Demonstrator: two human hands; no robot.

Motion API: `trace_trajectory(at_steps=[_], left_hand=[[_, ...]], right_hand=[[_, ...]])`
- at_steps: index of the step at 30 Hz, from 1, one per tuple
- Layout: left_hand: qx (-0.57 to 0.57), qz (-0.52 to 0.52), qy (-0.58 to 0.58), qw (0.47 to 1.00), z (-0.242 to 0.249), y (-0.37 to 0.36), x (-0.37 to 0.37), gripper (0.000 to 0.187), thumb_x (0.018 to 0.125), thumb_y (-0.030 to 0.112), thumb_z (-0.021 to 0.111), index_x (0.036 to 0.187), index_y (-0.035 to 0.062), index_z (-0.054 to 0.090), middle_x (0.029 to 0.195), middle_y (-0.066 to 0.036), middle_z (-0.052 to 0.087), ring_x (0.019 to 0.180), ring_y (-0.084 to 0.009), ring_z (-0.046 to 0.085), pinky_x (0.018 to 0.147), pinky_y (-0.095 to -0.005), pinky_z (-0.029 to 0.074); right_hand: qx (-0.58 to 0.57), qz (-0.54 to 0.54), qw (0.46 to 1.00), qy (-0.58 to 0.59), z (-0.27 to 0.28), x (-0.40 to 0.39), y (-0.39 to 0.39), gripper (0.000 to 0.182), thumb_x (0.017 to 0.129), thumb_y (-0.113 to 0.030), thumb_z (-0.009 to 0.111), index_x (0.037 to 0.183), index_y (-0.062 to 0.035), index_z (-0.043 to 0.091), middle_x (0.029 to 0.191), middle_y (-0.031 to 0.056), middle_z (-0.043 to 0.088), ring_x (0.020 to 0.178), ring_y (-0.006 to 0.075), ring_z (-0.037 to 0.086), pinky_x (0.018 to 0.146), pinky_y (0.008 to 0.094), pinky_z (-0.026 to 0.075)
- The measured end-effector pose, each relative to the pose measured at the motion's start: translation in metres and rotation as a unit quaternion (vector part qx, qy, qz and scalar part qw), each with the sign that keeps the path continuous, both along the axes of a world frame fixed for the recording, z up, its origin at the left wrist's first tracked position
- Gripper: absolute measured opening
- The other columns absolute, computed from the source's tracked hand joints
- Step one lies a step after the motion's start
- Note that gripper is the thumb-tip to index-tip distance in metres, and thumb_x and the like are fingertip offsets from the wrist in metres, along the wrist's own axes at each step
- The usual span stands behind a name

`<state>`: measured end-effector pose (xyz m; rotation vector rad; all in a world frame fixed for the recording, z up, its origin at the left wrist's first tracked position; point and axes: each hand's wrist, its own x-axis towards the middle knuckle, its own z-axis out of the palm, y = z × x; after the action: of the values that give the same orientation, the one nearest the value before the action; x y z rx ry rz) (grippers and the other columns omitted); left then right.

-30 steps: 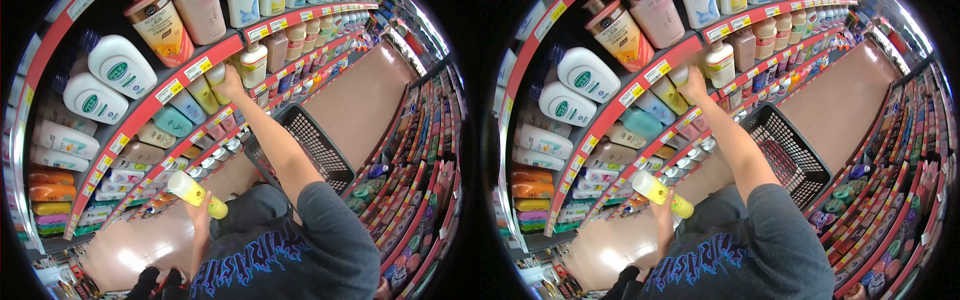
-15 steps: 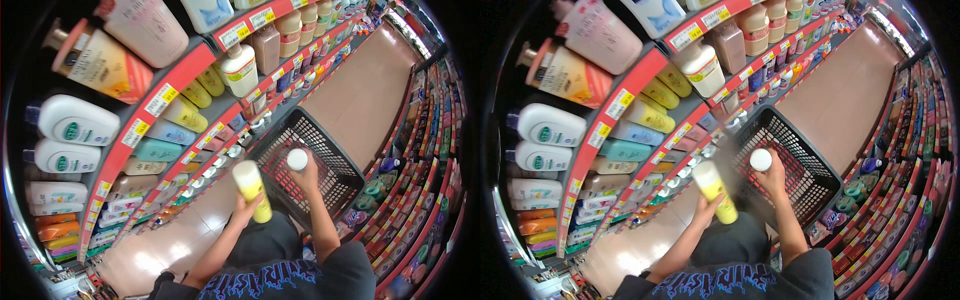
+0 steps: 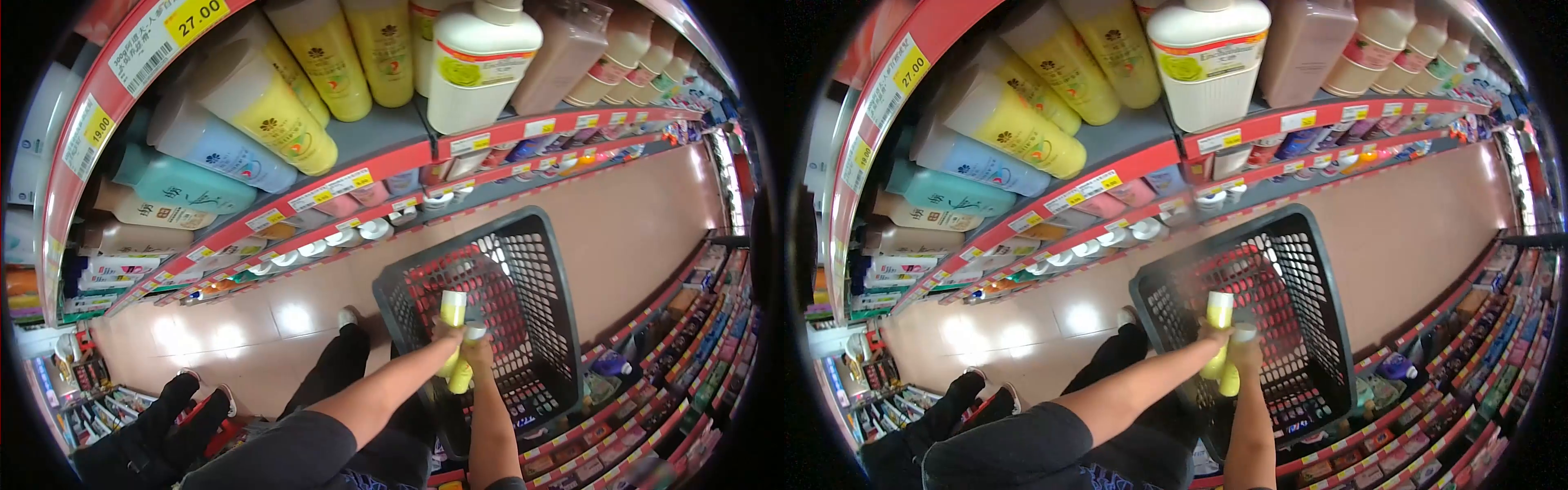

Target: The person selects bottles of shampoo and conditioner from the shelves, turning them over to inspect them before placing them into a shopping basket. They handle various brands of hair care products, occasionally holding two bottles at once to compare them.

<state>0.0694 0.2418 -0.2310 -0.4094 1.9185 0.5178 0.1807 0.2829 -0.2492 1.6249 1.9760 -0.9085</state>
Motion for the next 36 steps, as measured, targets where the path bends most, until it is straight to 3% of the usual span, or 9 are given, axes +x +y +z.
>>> trace_trajectory(at_steps=[9, 16, 18, 20, 23, 28, 31, 34, 36], left_hand=[[-0.100, 0.139, 0.019, 0.985, -0.037, 0.009, 0.000, 0.080, 0.063, 0.033, 0.075, 0.122, 0.0010, 0.032, 0.112, -0.017, 0.053, 0.105, -0.0276, 0.052, 0.091, -0.0375, 0.042], [0.280, 0.186, 0.045, 0.941, -0.032, 0.033, -0.010, 0.047, 0.077, 0.023, 0.064, 0.112, -0.0009, 0.044, 0.104, -0.010, 0.056, 0.101, -0.0207, 0.054, 0.091, -0.0345, 0.042], [0.462, 0.262, -0.019, 0.847, 0.011, 0.023, -0.036, 0.038, 0.081, 0.020, 0.061, 0.109, -0.0014, 0.048, 0.101, -0.008, 0.057, 0.100, -0.0188, 0.054, 0.090, -0.0336, 0.042], [0.527, 0.311, -0.092, 0.786, 0.152, -0.003, -0.099, 0.026, 0.082, 0.014, 0.053, 0.106, 0.0038, 0.052, 0.107, -0.009, 0.060, 0.102, -0.0167, 0.053, 0.093, -0.0317, 0.036], [0.615, 0.317, 0.020, 0.722, 0.178, -0.034, -0.130, 0.022, 0.082, 0.011, 0.053, 0.103, 0.0047, 0.052, 0.102, -0.006, 0.058, 0.098, -0.0161, 0.052, 0.092, -0.0294, 0.035], [0.587, 0.318, 0.101, 0.738, 0.215, -0.083, -0.153, 0.023, 0.089, 0.016, 0.048, 0.110, 0.0059, 0.047, 0.116, -0.009, 0.051, 0.112, -0.0178, 0.045, 0.094, -0.0317, 0.035], [0.577, 0.315, 0.146, 0.739, 0.221, -0.101, -0.150, 0.025, 0.089, 0.016, 0.049, 0.112, 0.0055, 0.047, 0.117, -0.009, 0.051, 0.112, -0.0185, 0.046, 0.096, -0.0327, 0.034], [0.554, 0.323, 0.153, 0.752, 0.218, -0.112, -0.143, 0.028, 0.088, 0.018, 0.047, 0.112, 0.0036, 0.048, 0.116, -0.011, 0.052, 0.110, -0.0199, 0.048, 0.097, -0.0334, 0.031], [0.557, 0.336, 0.155, 0.744, 0.216, -0.117, -0.142, 0.028, 0.088, 0.018, 0.049, 0.111, 0.0038, 0.049, 0.116, -0.011, 0.052, 0.109, -0.0198, 0.048, 0.097, -0.0337, 0.032]], right_hand=[[-0.037, 0.011, 0.998, 0.046, -0.065, 0.027, -0.005, 0.072, 0.072, -0.042, 0.064, 0.120, 0.0051, 0.036, 0.118, 0.0323, 0.043, 0.112, 0.0429, 0.042, 0.091, 0.0462, 0.039], [0.147, 0.075, 0.881, 0.444, 0.145, -0.140, 0.058, 0.042, 0.079, -0.010, 0.059, 0.116, 0.0032, 0.047, 0.115, 0.0203, 0.049, 0.108, 0.0335, 0.048, 0.088, 0.0384, 0.041], [0.193, 0.111, 0.814, 0.537, 0.237, -0.204, 0.057, 0.037, 0.078, -0.005, 0.056, 0.115, 0.0011, 0.050, 0.116, 0.0155, 0.052, 0.112, 0.0291, 0.046, 0.095, 0.0380, 0.035], [0.267, 0.201, 0.730, 0.596, 0.294, -0.259, 0.062, 0.043, 0.076, -0.003, 0.057, 0.118, 0.0002, 0.047, 0.122, 0.0160, 0.049, 0.117, 0.0310, 0.043, 0.100, 0.0394, 0.030], [0.360, 0.281, 0.600, 0.657, 0.361, -0.334, 0.059, 0.048, 0.074, -0.004, 0.061, 0.119, 0.0007, 0.046, 0.121, 0.0191, 0.047, 0.121, 0.0345, 0.037, 0.100, 0.0399, 0.029], [0.508, 0.306, 0.565, 0.574, 0.385, -0.401, 0.068, 0.061, 0.065, -0.017, 0.071, 0.118, -0.0010, 0.046, 0.114, 0.0199, 0.049, 0.111, 0.0383, 0.039, 0.093, 0.0462, 0.033], [0.489, 0.327, 0.518, 0.621, 0.392, -0.420, 0.074, 0.046, 0.064, -0.018, 0.073, 0.103, 0.0003, 0.056, 0.099, 0.0175, 0.059, 0.096, 0.0340, 0.053, 0.087, 0.0420, 0.039], [0.522, 0.385, 0.565, 0.510, 0.374, -0.434, 0.090, 0.040, 0.072, -0.024, 0.065, 0.108, -0.0094, 0.056, 0.105, 0.0062, 0.061, 0.101, 0.0239, 0.054, 0.088, 0.0347, 0.041], [0.625, 0.395, 0.475, 0.478, 0.369, -0.445, 0.094, 0.040, 0.074, -0.023, 0.060, 0.109, -0.0049, 0.054, 0.105, 0.0101, 0.058, 0.099, 0.0255, 0.053, 0.087, 0.0359, 0.041]])
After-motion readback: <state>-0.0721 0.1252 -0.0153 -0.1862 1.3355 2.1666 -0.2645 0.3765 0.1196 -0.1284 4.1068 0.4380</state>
